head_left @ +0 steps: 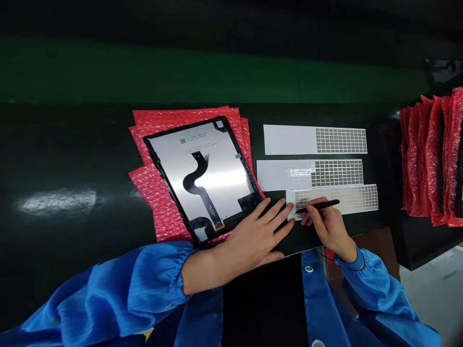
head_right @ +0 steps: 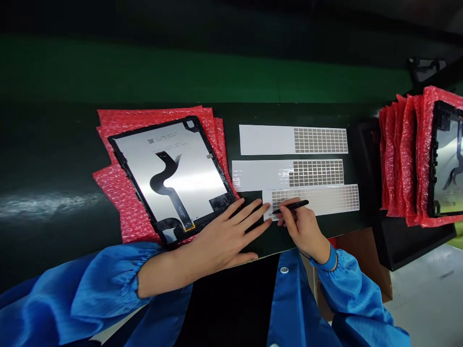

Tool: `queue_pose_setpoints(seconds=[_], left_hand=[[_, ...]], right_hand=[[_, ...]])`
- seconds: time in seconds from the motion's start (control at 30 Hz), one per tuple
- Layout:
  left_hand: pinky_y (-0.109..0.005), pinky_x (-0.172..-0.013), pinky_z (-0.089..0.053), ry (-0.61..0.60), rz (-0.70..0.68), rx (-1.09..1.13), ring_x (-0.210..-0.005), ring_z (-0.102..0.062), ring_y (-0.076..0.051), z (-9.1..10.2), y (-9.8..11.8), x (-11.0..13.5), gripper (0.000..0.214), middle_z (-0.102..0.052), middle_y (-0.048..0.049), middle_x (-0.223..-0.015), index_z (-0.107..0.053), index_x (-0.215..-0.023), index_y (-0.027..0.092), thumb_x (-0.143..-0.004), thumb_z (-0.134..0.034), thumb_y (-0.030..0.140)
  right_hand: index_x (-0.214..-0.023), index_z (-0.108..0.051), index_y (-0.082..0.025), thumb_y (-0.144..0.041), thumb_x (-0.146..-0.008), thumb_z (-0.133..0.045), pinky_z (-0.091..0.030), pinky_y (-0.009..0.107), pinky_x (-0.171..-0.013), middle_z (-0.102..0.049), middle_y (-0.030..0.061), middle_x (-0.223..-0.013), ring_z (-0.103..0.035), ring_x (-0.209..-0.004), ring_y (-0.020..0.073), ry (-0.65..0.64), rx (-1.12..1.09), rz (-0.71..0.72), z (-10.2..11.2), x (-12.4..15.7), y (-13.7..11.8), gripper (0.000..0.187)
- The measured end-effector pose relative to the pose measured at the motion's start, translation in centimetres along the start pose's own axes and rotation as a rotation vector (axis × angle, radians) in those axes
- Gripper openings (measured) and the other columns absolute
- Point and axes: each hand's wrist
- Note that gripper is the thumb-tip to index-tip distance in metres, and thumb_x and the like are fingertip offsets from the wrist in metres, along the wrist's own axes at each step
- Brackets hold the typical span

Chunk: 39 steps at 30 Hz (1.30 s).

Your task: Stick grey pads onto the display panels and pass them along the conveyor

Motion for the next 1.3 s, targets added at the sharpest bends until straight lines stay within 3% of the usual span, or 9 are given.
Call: queue_pose_setpoints(seconds=[0.33, 0.43, 0.5, 0.6, 0.67, 0.77, 0.9, 0.97, 1.3], left_hand=[[-0.056, -0.126, -0.031, 0.034, -0.008, 0.016, -0.153, -0.043, -0.039, -0.6, -0.2, -0.3, 0.09, -0.047, -0.021, -0.166, -0.062, -0.149, 0.015, -0.081, -0.078, 0.073], [-0.053, -0.126, -0.032, 0.112, -0.031, 0.029, -0.152, -0.045, -0.038, 0.7, -0.1, 0.6, 0.09, -0.052, -0.0198, -0.162, -0.063, -0.148, 0.018, -0.08, -0.077, 0.076], [-0.05, -0.122, -0.036, 0.147, -0.019, 0.016, -0.136, -0.06, -0.035, 2.3, -0.1, 1.9, 0.077, -0.067, -0.0202, -0.143, -0.068, -0.138, 0.015, -0.088, -0.07, 0.073], [-0.049, -0.112, -0.046, 0.129, 0.127, -0.041, -0.093, -0.075, -0.03, 4.3, -1.0, 4.4, 0.059, -0.079, -0.0163, -0.098, -0.074, -0.122, 0.009, -0.098, -0.062, 0.061], [-0.05, -0.109, -0.049, 0.072, 0.276, -0.136, -0.076, -0.075, -0.028, 4.9, -2.2, 6.0, 0.05, -0.079, -0.0142, -0.083, -0.07, -0.131, 0.004, -0.097, -0.067, 0.041], [-0.052, -0.109, -0.049, -0.02, 0.447, -0.237, -0.066, -0.074, -0.026, 4.4, -4.4, 7.4, 0.062, -0.08, -0.014, -0.078, -0.057, -0.15, -0.001, -0.09, -0.066, 0.013], [-0.055, -0.115, -0.046, -0.06, 0.481, -0.137, -0.078, -0.078, -0.03, 3.6, -5.8, 7.7, 0.067, -0.082, -0.0156, -0.087, -0.055, -0.153, 0.0, -0.09, -0.069, 0.02], [-0.056, -0.116, -0.045, -0.042, 0.476, -0.109, -0.089, -0.079, -0.033, 3.7, -6.0, 7.5, 0.065, -0.083, -0.0176, -0.094, -0.058, -0.151, 0.001, -0.091, -0.07, 0.024], [-0.057, -0.104, -0.05, 0.053, 0.451, -0.043, -0.073, -0.076, -0.031, 4.7, -7.0, 7.6, 0.046, -0.081, -0.0142, -0.081, -0.074, -0.131, 0.005, -0.088, -0.069, 0.019]], right_hand=[[-0.1, -0.063, -0.023, -0.053, -0.106, -0.062, -0.063, 0.033, -0.058, -0.076, 0.0012, -0.073, -0.074, -0.058, 0.0202, 0.085, -0.286, -0.123, 0.5, -0.7, -1.2, 0.03], [-0.097, -0.063, -0.024, -0.053, -0.104, -0.066, -0.064, 0.034, -0.055, -0.077, 0.0011, -0.072, -0.074, -0.055, 0.0205, 0.121, -0.318, -0.092, 0.9, -1.9, -3.4, 0.03], [-0.097, -0.064, -0.023, -0.052, -0.103, -0.067, -0.064, 0.034, -0.054, -0.077, 0.0016, -0.071, -0.074, -0.054, 0.0206, 0.127, -0.324, -0.044, 0.5, -3.4, -5.4, 0.029], [-0.097, -0.065, -0.023, -0.05, -0.103, -0.068, -0.065, 0.034, -0.053, -0.079, 0.0023, -0.072, -0.076, -0.054, 0.0202, 0.097, -0.315, 0.037, -1.8, -6.6, -9.0, 0.028], [-0.097, -0.065, -0.023, -0.05, -0.102, -0.07, -0.066, 0.033, -0.054, -0.078, 0.002, -0.071, -0.075, -0.052, 0.0196, 0.031, -0.307, 0.082, -4.5, -9.0, -11.5, 0.028], [-0.097, -0.063, -0.024, -0.055, -0.1, -0.07, -0.067, 0.034, -0.054, -0.077, 0.001, -0.068, -0.075, -0.052, 0.0196, -0.105, -0.31, 0.109, -9.3, -11.9, -14.5, 0.032], [-0.102, -0.063, -0.025, -0.059, -0.101, -0.066, -0.069, 0.034, -0.056, -0.078, 0.0019, -0.074, -0.079, -0.059, 0.021, -0.23, -0.267, 0.065, -14.0, -14.1, -15.3, 0.034], [-0.105, -0.064, -0.026, -0.057, -0.102, -0.064, -0.069, 0.034, -0.058, -0.079, 0.0023, -0.077, -0.079, -0.061, 0.021, -0.248, -0.228, 0.048, -15.0, -14.8, -14.8, 0.032], [-0.104, -0.065, -0.023, -0.055, -0.104, -0.063, -0.068, 0.029, -0.055, -0.079, 0.0019, -0.076, -0.079, -0.062, 0.0185, -0.263, -0.179, 0.075, -15.9, -16.1, -14.6, 0.032]])
Point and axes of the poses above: each hand's wrist, its own x-axis away from the middle knuckle, its own z-axis out of the back of the hand, y = z × x
